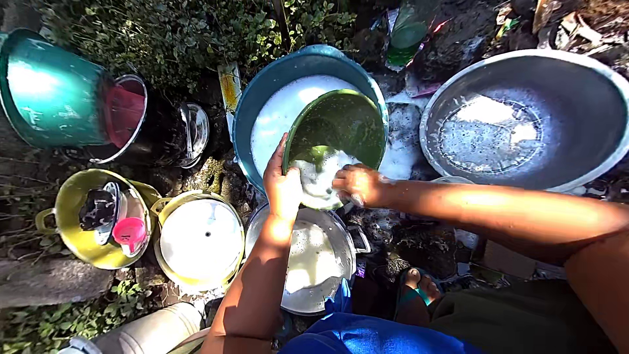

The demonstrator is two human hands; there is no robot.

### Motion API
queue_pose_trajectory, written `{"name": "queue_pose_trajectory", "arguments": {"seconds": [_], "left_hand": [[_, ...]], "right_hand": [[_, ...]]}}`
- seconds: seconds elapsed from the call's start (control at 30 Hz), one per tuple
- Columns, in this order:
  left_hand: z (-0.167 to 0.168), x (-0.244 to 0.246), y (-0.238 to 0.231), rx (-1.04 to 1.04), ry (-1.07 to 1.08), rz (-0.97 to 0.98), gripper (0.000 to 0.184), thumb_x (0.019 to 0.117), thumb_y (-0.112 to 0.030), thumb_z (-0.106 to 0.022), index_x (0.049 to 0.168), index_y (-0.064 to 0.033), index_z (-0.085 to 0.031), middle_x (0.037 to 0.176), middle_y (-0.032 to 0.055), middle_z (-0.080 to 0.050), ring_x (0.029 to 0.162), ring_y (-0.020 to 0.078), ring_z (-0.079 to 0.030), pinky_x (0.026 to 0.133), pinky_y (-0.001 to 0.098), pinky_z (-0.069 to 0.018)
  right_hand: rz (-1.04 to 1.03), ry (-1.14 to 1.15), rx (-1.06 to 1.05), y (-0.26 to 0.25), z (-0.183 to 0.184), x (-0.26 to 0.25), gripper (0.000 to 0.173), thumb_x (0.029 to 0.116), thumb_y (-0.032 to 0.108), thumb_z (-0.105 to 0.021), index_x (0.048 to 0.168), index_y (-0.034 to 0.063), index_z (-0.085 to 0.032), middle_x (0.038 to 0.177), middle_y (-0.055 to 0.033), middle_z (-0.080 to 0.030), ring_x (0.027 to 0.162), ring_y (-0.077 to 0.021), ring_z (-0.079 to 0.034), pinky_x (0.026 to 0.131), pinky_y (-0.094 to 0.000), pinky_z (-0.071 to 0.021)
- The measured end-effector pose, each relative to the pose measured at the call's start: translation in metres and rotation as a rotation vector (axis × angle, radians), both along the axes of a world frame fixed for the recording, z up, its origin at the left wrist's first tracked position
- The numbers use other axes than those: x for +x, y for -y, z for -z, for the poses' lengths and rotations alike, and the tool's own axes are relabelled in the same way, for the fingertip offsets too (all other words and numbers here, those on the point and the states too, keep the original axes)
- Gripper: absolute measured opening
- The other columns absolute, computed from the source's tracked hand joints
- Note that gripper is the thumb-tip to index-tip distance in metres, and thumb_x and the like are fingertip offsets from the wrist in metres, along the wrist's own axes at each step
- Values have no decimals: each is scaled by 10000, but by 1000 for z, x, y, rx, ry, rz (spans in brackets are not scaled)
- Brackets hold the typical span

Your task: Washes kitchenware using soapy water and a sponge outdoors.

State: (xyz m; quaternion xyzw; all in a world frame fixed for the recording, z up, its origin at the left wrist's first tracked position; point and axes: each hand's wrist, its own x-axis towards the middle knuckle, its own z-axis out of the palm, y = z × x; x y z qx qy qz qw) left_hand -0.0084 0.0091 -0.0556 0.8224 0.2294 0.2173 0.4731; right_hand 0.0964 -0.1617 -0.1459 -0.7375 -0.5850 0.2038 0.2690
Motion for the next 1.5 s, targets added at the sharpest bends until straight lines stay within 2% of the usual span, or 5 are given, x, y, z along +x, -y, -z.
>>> {"name": "queue_pose_trajectory", "arguments": {"seconds": [0.83, 1.1, 1.2, 1.33, 1.5], "left_hand": [[8, 5, 7, -50, 109, -19, 629, 888, 163, -505, 1478, -53, -524, 1461, 82, -581, 1277, 147, -602, 1056, 349, -520], [8, 6, 8, -173, 45, -93, 660, 886, 160, -536, 1480, -129, -534, 1379, 63, -639, 1165, 165, -667, 960, 384, -582], [8, 15, 14, -257, 69, -149, 620, 908, 149, -518, 1474, -105, -534, 1376, 86, -635, 1167, 171, -662, 966, 374, -572], [7, 18, 16, -356, 69, -227, 485, 996, 48, -523, 1463, -82, -521, 1274, 123, -659, 1055, 166, -679, 900, 350, -577], [-6, 22, 20, -317, 32, -210, 520, 972, 100, -512, 1465, -64, -514, 1339, 135, -637, 1138, 180, -671, 953, 369, -577]], "right_hand": [[-7, -354, -42, -2, -13, -5, 203, 1008, 163, -623, 1110, 78, -776, 1143, -162, -701, 1152, -362, -600, 1025, -509, -453], [191, 291, -117, -7, 9, 38, 155, 894, 100, -683, 1007, 60, -780, 1188, -214, -671, 1208, -437, -569, 1021, -618, -433], [95, -79, -297, -27, -13, 7, 334, 947, 91, -629, 1265, 1, -673, 1321, -264, -605, 1272, -452, -541, 1055, -637, -429], [199, -495, 22, -85, -46, -6, 365, 998, 129, -601, 1331, -20, -593, 1326, -258, -605, 1266, -393, -576, 1074, -559, -453], [386, 301, 239, -90, -22, 69, 271, 900, -30, -626, 1163, -17, -689, 1257, -236, -651, 1212, -409, -604, 977, -557, -483]]}}
